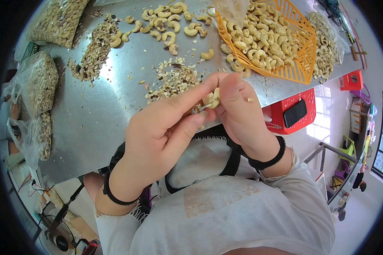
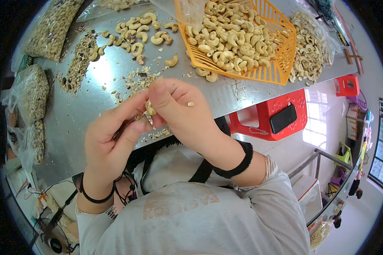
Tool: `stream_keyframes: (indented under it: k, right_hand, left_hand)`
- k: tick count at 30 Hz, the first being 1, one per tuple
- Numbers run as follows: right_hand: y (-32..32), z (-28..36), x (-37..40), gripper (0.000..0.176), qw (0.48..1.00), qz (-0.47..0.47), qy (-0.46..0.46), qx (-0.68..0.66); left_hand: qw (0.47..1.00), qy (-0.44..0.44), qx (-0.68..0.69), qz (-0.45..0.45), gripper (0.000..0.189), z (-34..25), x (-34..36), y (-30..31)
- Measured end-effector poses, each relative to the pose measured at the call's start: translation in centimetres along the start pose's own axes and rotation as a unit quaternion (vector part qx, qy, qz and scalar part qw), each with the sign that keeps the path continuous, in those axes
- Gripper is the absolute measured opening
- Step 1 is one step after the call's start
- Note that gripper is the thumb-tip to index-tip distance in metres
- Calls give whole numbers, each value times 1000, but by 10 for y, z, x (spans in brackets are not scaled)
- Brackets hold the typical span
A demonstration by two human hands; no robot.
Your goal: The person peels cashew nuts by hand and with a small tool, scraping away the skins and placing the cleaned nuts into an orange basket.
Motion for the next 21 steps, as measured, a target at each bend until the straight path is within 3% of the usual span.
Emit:
stream_keyframes:
  k: [5,9,17,19,21]
  right_hand:
    - [3,-2,0,41,1000,-8,-10,7]
    - [3,3,-1,42,1000,-20,13,17]
    - [10,-10,-1,43,995,-77,-58,6]
    - [8,-9,-1,44,995,-79,-64,22]
    - [8,-10,0,44,994,-80,-69,38]
  left_hand:
    - [1000,9,-15,8,36,1,2,-2]
    - [999,-19,8,-39,40,0,3,3]
    - [999,17,36,-28,39,3,4,2]
    - [998,-58,-25,6,37,-4,2,-3]
    - [998,-50,-34,6,37,-4,2,-3]
Point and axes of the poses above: each hand's wrist, its own x-axis away from the middle knuckle, its own y-axis out of the back of the hand, z = x × y, the point moved 9 cm from there along -x, towards the middle knuckle, and after that the axes turned 6 degrees about x, right-handed, at the moved point
